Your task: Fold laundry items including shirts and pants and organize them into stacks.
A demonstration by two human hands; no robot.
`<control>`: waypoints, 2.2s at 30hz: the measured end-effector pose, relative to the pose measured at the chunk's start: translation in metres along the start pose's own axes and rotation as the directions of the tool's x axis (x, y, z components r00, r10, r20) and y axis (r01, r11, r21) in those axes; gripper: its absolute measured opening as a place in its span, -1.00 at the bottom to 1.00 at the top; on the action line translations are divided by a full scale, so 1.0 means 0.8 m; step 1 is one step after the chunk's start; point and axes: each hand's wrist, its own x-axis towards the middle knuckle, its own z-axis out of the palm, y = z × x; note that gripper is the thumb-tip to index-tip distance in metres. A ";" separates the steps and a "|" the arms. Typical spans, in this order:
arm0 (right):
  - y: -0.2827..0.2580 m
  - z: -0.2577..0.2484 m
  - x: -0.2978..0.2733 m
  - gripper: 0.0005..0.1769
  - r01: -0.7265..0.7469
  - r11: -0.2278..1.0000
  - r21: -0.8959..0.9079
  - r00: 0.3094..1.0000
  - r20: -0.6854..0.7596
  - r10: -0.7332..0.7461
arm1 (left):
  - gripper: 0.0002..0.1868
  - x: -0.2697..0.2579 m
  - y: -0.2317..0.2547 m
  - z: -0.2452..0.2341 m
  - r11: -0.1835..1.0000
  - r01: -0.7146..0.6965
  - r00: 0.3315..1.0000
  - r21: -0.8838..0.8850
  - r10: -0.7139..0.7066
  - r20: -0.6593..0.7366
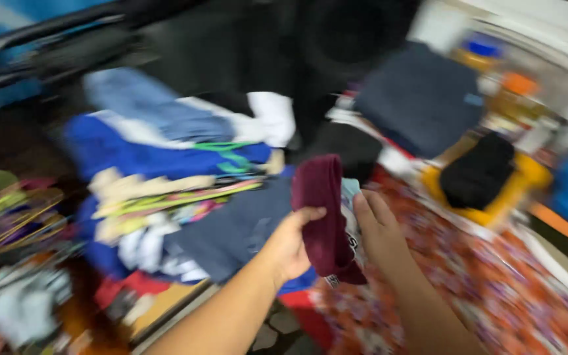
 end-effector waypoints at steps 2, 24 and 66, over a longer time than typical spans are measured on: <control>-0.037 0.067 -0.001 -0.51 0.051 0.998 0.035 0.998 0.046 -0.053 | -0.65 -0.064 0.052 -0.013 0.982 -0.187 0.981 -0.007 0.187 0.057; -0.199 0.714 -0.238 -0.16 -0.137 0.984 0.112 0.146 0.985 -0.092 | -0.62 -0.695 0.288 -0.338 0.874 -0.400 0.467 0.276 0.454 -0.759; -0.048 0.254 0.070 -0.82 0.055 0.964 0.259 0.987 0.129 -0.091 | -0.68 -0.072 0.361 -0.110 -0.752 0.239 0.745 0.614 0.547 0.381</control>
